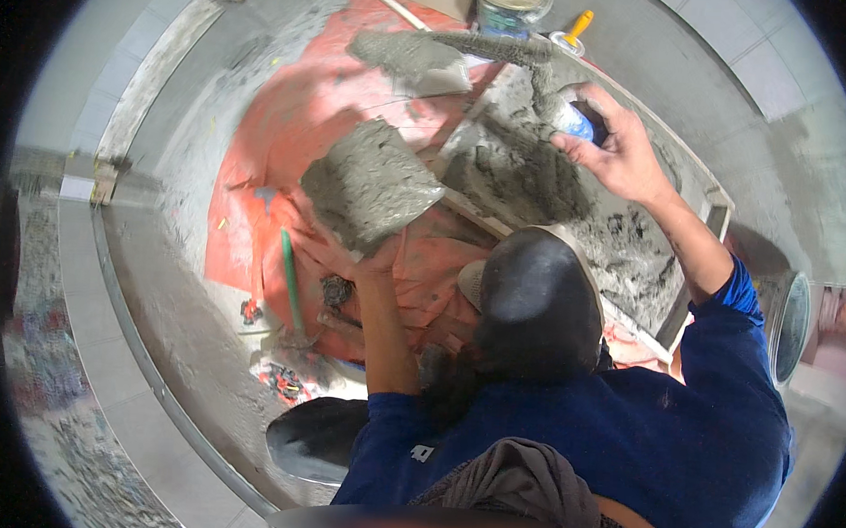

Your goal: The person applies cement to the back of a tile using a trowel, then presses the tile onto a wall. They repeat this process for several tiles, using tile spacers to maintain even gaps between them.

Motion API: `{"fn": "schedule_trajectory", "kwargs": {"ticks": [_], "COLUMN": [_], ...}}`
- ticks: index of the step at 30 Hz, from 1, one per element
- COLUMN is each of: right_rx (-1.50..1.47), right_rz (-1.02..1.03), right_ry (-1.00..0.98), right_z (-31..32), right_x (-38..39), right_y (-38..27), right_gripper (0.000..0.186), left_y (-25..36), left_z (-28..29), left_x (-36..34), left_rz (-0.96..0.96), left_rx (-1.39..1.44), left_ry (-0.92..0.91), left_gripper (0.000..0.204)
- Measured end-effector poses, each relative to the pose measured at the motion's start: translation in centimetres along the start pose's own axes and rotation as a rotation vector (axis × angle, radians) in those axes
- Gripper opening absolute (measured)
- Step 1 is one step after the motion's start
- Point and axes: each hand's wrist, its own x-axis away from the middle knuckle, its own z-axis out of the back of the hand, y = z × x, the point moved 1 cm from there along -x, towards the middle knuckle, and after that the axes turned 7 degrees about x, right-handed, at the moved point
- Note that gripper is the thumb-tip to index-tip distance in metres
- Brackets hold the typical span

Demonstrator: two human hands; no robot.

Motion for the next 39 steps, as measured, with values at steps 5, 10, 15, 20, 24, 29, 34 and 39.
{"fn": "schedule_trajectory", "kwargs": {"ticks": [5,10,15,20,24,29,34,39], "right_rx": [0.407,0.271,0.194,0.103,0.357,0.551,0.486,0.419], "right_rz": [0.036,0.057,0.050,-0.329,0.104,0.292,0.323,0.368], "right_ry": [-0.451,-0.451,-0.510,-0.557,-0.407,-0.462,-0.670,-0.745], "right_z": [-5.5,-7.2,-5.9,-6.2,-5.5,-0.6,0.4,-2.3], "right_x": [-2.3,-3.2,-5.6,-5.5,-5.5,-9.3,-12.0,-12.4], "right_y": [-4.4,-6.5,-7.4,-6.7,-5.9,-5.9,-6.3,-5.7], "right_gripper": [0.033,0.042,0.035,0.034,0.037,0.042,0.041,0.039], "left_y": [-0.2,0.0,0.9,1.1,1.3,2.5,3.2,3.5], "left_z": [-1.9,-3.3,-4.4,-5.1,-5.1,-4.1,-2.0,-0.1], "left_x": [-0.1,-0.4,-0.2,-0.2,-0.4,-0.3,0.5,1.4], "left_rz": [-0.058,-0.045,-0.124,-0.183,-0.195,-0.200,-0.171,-0.143], "left_rx": [0.027,0.103,0.186,0.256,0.233,0.148,0.041,-0.075], "left_ry": [-0.060,-0.148,-0.180,-0.209,-0.203,-0.146,-0.026,0.113], "left_gripper": [0.069,0.068,0.068,0.067,0.069,0.073,0.077,0.081]}}
